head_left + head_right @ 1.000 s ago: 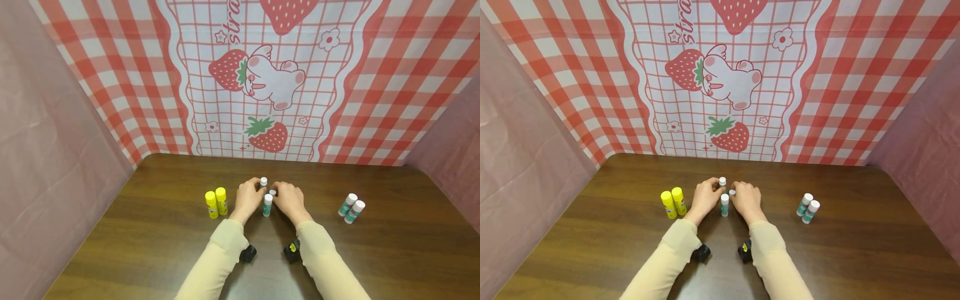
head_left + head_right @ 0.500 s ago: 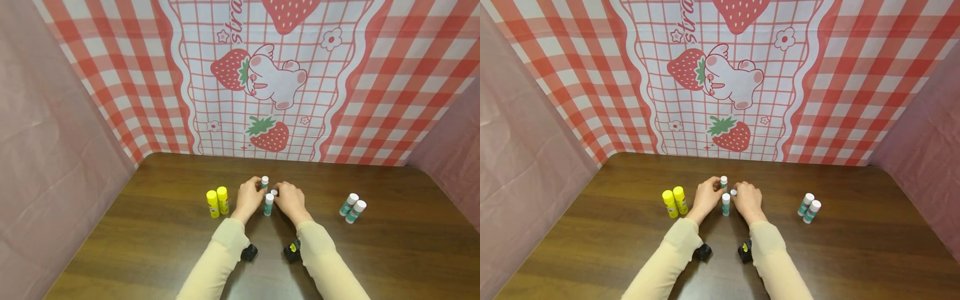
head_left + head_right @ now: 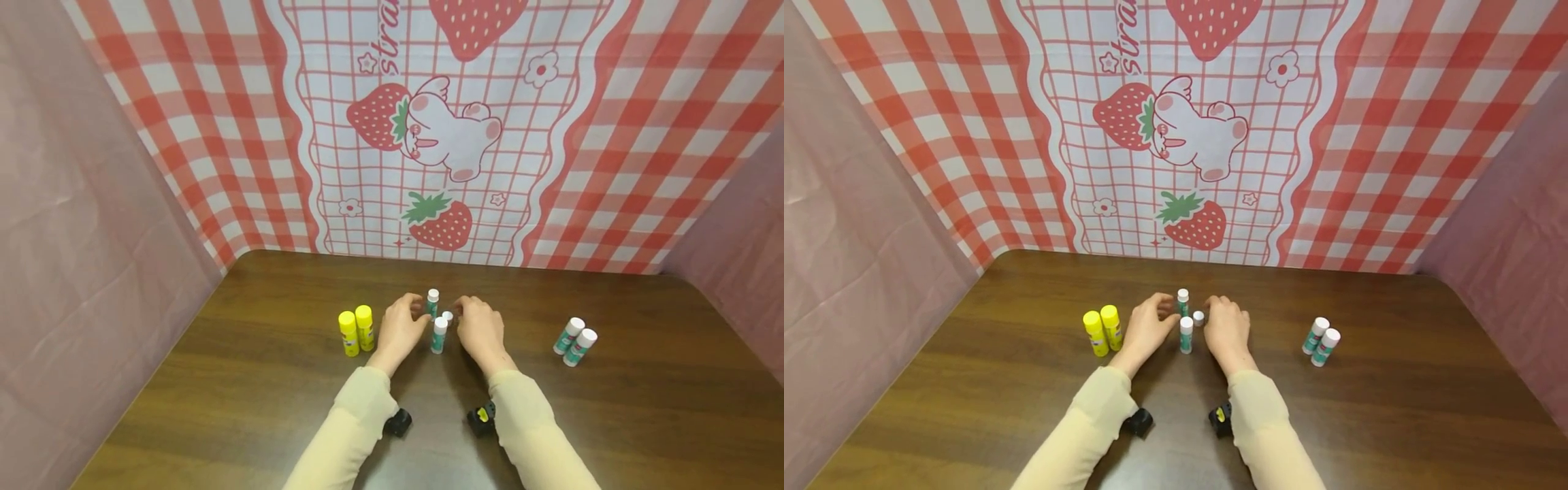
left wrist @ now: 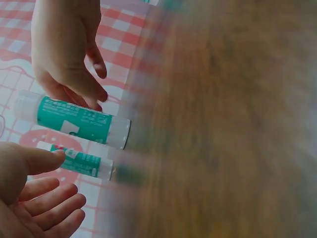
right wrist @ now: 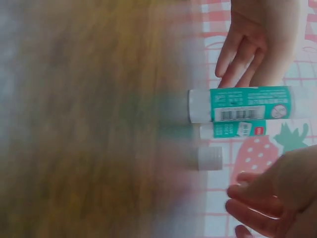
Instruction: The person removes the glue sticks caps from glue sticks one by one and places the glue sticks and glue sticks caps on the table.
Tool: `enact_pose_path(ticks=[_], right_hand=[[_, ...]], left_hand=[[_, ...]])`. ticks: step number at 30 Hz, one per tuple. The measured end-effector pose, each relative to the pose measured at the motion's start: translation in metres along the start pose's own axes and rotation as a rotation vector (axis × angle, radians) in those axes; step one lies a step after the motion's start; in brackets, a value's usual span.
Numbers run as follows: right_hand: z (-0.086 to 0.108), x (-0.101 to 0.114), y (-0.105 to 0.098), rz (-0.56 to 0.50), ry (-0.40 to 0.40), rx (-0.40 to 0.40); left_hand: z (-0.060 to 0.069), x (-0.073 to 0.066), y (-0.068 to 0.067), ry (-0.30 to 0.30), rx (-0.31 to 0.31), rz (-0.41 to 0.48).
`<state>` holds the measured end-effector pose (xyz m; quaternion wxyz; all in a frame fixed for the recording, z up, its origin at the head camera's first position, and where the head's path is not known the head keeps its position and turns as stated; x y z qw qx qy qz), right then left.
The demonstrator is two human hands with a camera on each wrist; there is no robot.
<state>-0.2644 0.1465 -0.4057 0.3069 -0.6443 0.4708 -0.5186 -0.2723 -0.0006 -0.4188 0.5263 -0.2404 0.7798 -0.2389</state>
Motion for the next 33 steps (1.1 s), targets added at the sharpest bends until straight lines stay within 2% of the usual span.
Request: enact_pose_path(ticks=[3, 5, 7, 10, 13, 19, 24, 29, 33], right_hand=[[0.003, -0.001, -0.011, -0.054, -0.006, -0.09], [0.007, 0.0, -0.018, -0.123, -0.002, -0.114], [0.01, 0.002, -0.026, -0.208, 0.011, -0.112], [0.014, 0.004, -0.036, -0.312, 0.029, -0.08], [0.017, 0.01, -0.04, -0.369, -0.002, -0.012], [0.025, 0.017, -0.036, -0.429, -0.083, 0.113], [0.028, 0.017, -0.029, -0.387, -0.104, 0.122], [0.027, 0.017, -0.025, -0.359, -0.139, 0.098], [0.026, 0.015, -0.025, -0.383, -0.141, 0.1]], left_hand=[[0.004, -0.002, -0.006, 0.015, 0.006, -0.016], [0.007, -0.003, -0.011, 0.016, 0.025, -0.025], [0.01, -0.004, -0.014, 0.021, 0.073, -0.033], [0.013, -0.007, -0.018, 0.037, 0.168, -0.02], [0.017, -0.01, -0.019, 0.059, 0.248, 0.008], [0.024, -0.007, -0.012, 0.116, 0.313, 0.075], [0.025, -0.006, -0.005, 0.191, 0.293, 0.064], [0.024, -0.009, -0.002, 0.247, 0.201, 0.04], [0.024, -0.009, -0.001, 0.256, 0.156, 0.063]])
Point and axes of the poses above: each hand's wrist, its own z-axis away from the middle knuckle, its own y-axis out of the palm, x = y × z, the point moved 2 cm from there along -z, towards the middle knuckle, and after that the axes turned 7 degrees about y, right-handed, at the moved point
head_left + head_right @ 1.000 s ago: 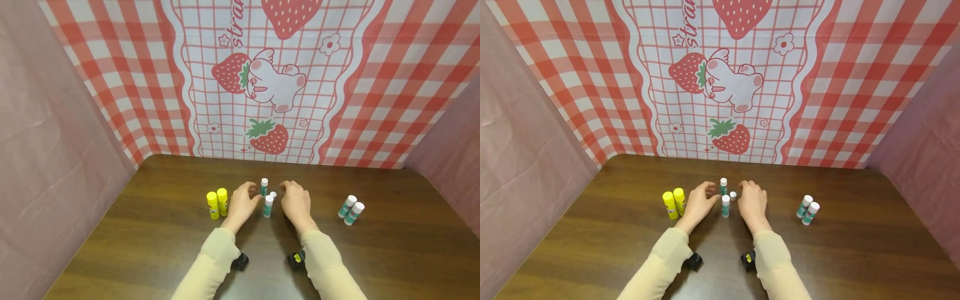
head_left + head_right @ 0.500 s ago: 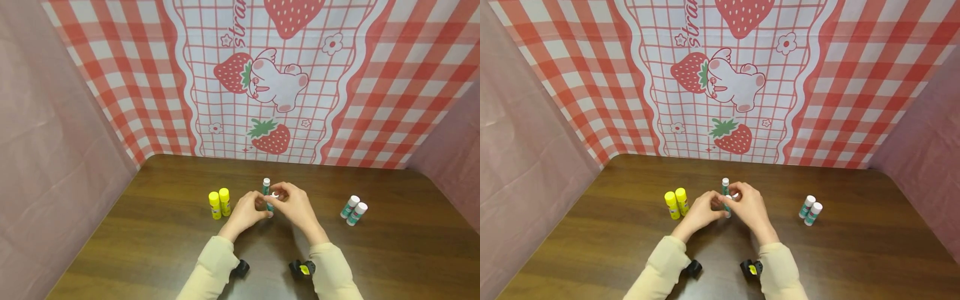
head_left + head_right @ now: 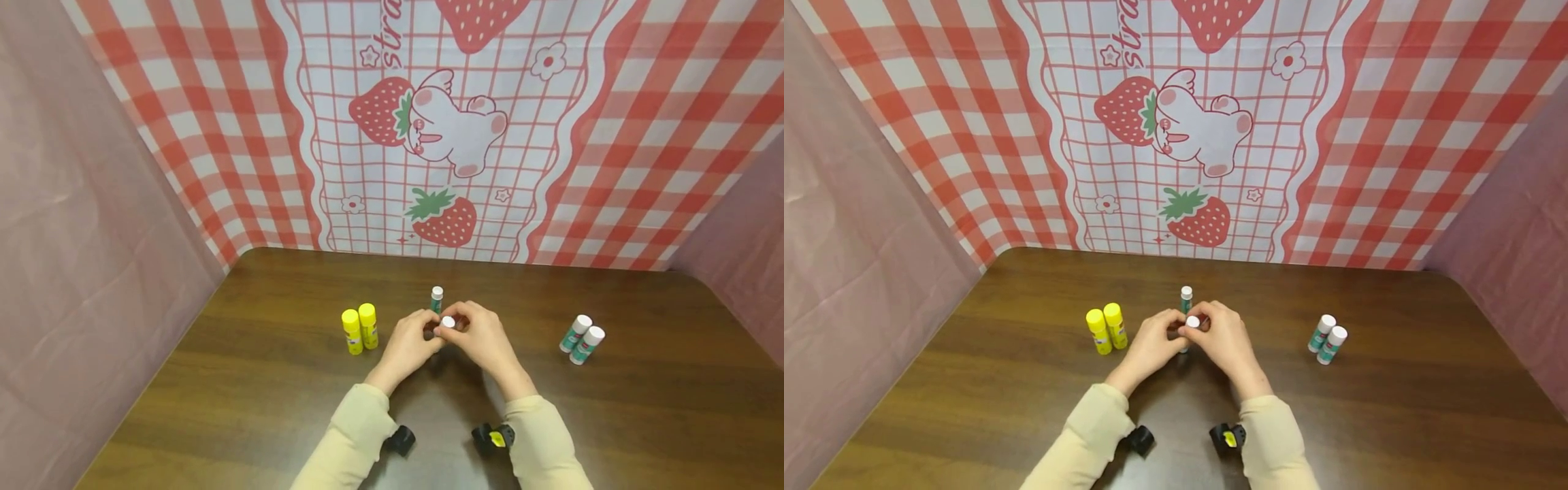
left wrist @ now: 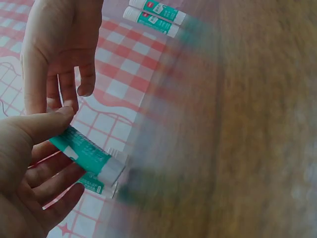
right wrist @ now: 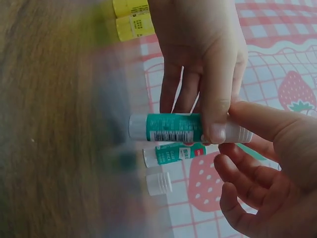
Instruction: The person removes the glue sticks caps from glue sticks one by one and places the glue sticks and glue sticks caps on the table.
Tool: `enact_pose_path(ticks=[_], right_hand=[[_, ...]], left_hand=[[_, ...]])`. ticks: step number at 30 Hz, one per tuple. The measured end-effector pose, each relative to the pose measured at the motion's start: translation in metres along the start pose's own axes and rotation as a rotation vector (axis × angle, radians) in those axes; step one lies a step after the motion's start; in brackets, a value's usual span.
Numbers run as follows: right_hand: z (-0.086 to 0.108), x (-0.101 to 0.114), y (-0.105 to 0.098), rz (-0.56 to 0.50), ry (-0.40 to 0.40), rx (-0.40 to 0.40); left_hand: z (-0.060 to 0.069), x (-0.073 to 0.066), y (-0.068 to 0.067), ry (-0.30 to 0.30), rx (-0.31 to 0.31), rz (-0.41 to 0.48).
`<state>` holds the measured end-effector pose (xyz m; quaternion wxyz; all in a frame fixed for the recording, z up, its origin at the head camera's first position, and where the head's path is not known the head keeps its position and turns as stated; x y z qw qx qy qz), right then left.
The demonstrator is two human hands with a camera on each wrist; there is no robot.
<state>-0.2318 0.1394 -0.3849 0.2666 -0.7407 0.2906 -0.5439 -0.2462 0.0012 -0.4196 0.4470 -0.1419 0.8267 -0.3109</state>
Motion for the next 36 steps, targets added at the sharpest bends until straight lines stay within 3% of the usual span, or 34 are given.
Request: enact_pose_path(ticks=[11, 18, 36], right_hand=[[-0.003, -0.002, -0.007, -0.06, 0.041, 0.04], [-0.005, -0.007, -0.01, -0.103, 0.086, 0.071], [-0.004, -0.014, -0.013, -0.099, 0.017, 0.08]], left_hand=[[0.0, -0.001, -0.005, 0.001, -0.068, 0.016], [0.0, -0.001, -0.008, -0.001, -0.074, 0.018], [0.0, -0.002, -0.009, 0.003, -0.064, 0.025]])
Point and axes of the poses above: each hand's wrist, its own z-axis away from the middle knuckle, its own y-axis out of the palm, x = y × z, the point moved 2 cm from there along -z, towards the middle knuckle, and after that the axes turned 7 degrees about y, right-handed, at the moved point
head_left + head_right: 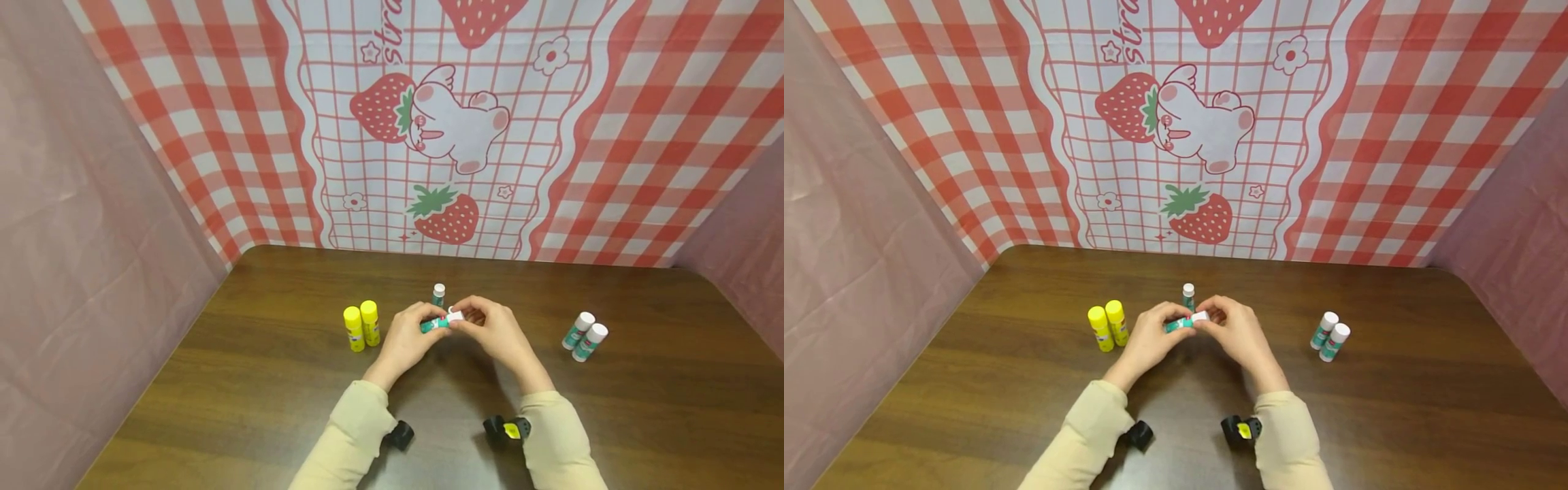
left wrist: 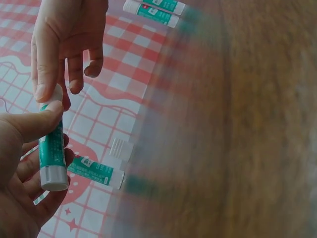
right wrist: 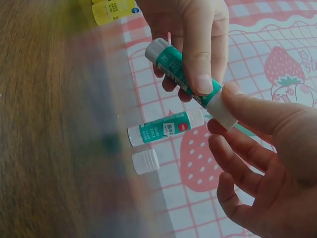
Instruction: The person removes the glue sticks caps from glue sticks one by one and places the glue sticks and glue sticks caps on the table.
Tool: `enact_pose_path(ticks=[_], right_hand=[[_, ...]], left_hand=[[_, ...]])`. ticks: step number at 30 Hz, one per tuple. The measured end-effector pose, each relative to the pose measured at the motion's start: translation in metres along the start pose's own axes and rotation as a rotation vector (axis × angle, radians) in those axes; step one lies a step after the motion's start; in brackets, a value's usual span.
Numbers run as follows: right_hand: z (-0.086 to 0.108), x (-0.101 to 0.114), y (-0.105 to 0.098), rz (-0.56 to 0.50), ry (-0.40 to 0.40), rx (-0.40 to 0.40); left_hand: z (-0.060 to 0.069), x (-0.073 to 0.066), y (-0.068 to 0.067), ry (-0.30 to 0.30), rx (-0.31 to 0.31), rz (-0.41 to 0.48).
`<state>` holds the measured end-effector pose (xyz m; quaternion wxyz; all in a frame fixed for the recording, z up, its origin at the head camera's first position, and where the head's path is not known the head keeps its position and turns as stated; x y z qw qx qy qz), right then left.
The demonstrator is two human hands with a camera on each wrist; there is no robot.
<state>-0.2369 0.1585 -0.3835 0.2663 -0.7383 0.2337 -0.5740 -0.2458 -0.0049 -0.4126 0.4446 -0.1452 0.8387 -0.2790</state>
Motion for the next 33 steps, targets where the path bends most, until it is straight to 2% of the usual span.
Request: enact_pose_path(ticks=[14, 25, 33], right_hand=[[0.0004, -0.0022, 0.0, 0.021, -0.033, 0.027], [0.0007, 0.0003, 0.0003, 0.016, 0.004, 0.056], [0.0015, -0.0001, -0.0002, 0.001, -0.008, 0.051]], left_hand=[[0.0003, 0.001, 0.002, -0.022, 0.042, -0.01], [0.0002, -0.0016, -0.0001, -0.013, 0.076, -0.027], [-0.0006, -0.0001, -0.0004, -0.01, 0.091, -0.016]])
Point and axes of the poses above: each hand's wrist, its own z-axis away from the middle knuckle, its own y-axis out of the palm, x = y × z, the point moved 2 cm from there along -z, towards the middle knuckle, and after that the axes turned 7 degrees about y, right-handed, at the moved point
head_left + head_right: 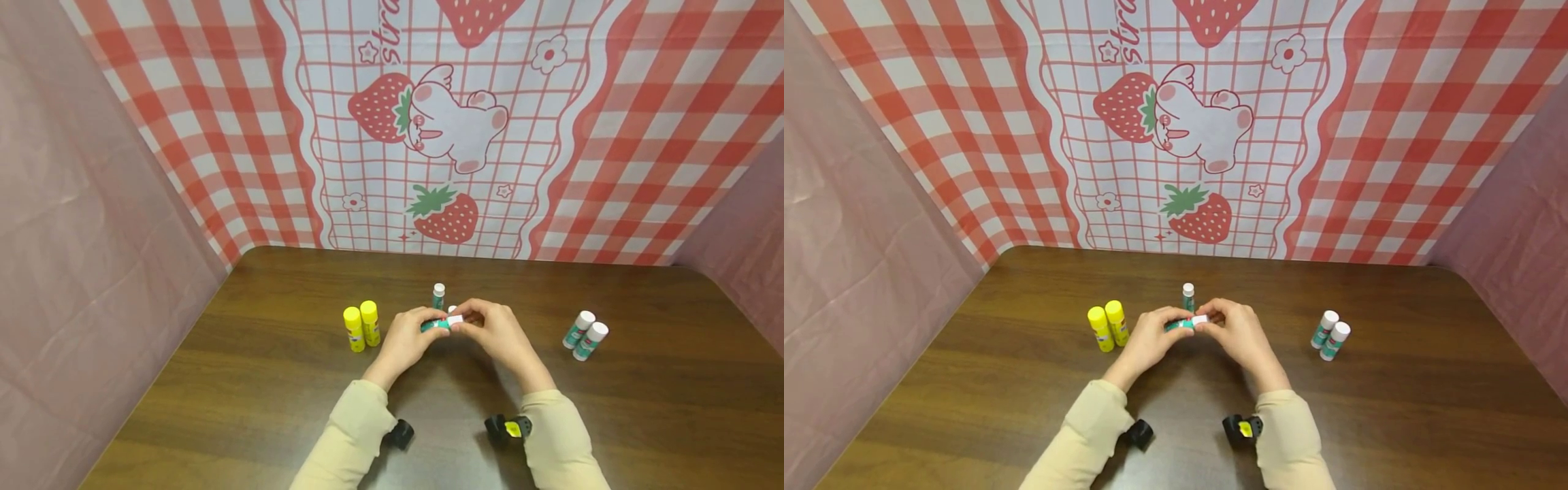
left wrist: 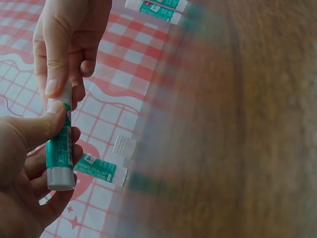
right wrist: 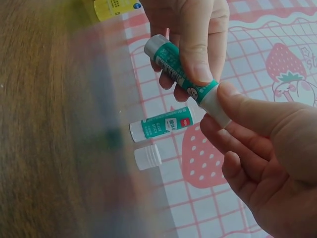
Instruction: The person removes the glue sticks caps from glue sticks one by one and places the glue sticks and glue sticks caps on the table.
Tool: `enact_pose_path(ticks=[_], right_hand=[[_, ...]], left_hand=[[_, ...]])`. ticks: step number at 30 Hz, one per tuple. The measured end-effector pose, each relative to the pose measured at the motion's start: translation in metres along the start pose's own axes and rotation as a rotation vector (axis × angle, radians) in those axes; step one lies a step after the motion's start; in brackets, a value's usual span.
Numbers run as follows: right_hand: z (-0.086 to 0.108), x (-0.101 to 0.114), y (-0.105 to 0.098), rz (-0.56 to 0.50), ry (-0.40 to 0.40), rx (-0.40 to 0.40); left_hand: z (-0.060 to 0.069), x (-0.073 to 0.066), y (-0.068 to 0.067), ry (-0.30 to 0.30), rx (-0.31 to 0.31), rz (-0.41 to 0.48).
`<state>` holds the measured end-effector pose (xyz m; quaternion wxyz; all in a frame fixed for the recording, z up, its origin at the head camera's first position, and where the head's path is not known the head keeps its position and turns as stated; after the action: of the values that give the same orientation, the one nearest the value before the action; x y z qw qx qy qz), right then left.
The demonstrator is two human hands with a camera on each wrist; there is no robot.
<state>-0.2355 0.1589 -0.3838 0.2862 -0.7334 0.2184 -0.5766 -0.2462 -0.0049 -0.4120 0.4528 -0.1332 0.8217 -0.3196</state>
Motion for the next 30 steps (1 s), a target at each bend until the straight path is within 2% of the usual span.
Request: enact_pose_path(ticks=[15, 22, 30], right_hand=[[0.0005, 0.0041, -0.0041, 0.049, -0.058, -0.067], [0.0017, 0.0074, -0.0076, 0.03, -0.085, -0.08], [0.0027, 0.0076, -0.0075, 0.027, -0.105, -0.077]], left_hand=[[-0.0022, -0.001, -0.0035, 0.005, -0.018, 0.071], [-0.0048, -0.0027, -0.0057, -0.024, -0.02, 0.087], [-0.0033, -0.0021, -0.0059, -0.071, 0.012, 0.119]])
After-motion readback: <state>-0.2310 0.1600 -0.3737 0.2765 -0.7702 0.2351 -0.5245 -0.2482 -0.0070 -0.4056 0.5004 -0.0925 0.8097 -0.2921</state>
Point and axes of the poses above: each hand's wrist, its own z-axis away from the middle knuckle, its own y-axis out of the palm, x = y × z, the point moved 2 cm from there along -z, towards the middle knuckle, and after that the axes turned 7 degrees about y, right-handed, at the moved point
